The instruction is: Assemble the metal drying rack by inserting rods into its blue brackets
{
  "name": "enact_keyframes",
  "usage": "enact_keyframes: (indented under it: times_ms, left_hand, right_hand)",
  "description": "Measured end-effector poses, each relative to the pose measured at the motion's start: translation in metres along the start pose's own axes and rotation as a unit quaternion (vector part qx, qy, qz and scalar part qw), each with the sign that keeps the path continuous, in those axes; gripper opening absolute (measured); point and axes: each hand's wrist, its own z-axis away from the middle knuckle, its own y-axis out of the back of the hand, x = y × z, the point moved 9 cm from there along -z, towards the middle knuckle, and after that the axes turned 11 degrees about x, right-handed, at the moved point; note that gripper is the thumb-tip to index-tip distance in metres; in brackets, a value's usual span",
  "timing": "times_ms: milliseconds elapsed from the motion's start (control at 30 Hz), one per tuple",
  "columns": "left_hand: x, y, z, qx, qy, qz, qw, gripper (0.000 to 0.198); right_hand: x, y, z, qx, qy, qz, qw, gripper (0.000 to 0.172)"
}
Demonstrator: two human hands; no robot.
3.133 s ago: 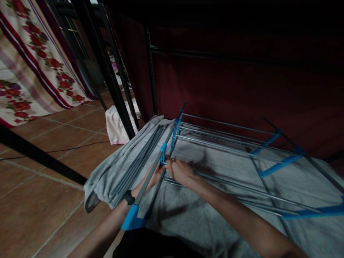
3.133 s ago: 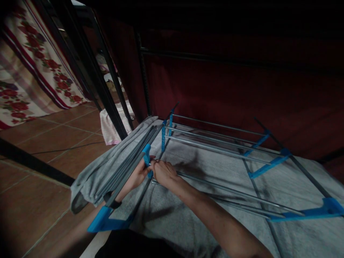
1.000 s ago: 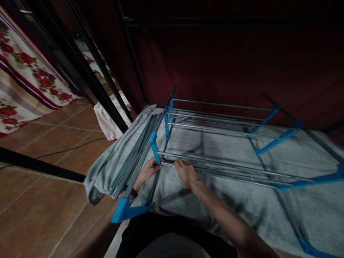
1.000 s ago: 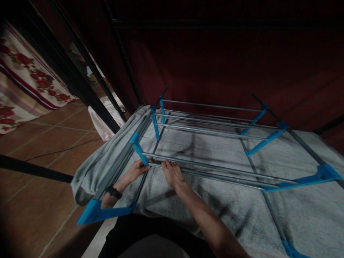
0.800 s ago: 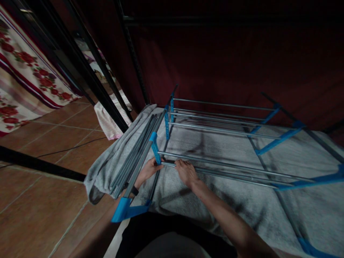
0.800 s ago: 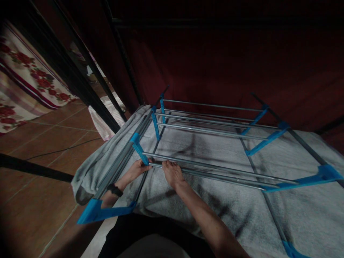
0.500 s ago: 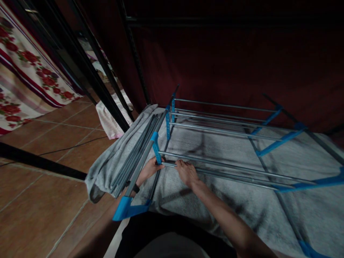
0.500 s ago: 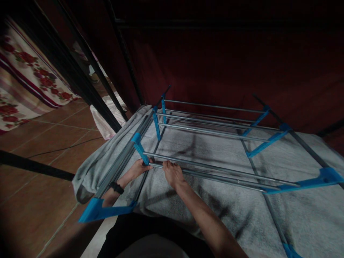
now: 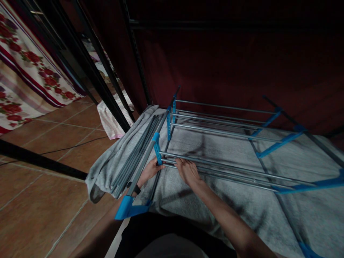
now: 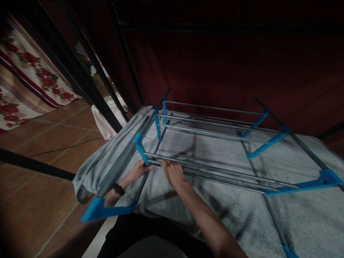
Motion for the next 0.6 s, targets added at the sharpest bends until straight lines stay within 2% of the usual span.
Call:
enact_keyframes:
  times_ms: [167, 300, 600]
  left_hand:
    - [0.000, 0.001, -0.001, 0.018, -0.025, -0.004, 1.000, 0.015]
    - [0.005, -0.001, -0.001, 0.010, -0.042, 0.001, 0.999, 0.020]
    - [0.009, 0.002, -0.002, 0.027, -0.046, -0.022, 0.998, 0.026]
  right_hand:
    - [0.000, 0.002, 0.000, 0.005, -0.001, -0.001, 1.000, 0.030]
    - [0.000, 0.002, 0.000, 0.003, 0.004, 0.005, 1.000, 0.031]
    - [-0.002, 0.003, -0.001, 0.014, 0.024, 0.007, 1.000, 0.031]
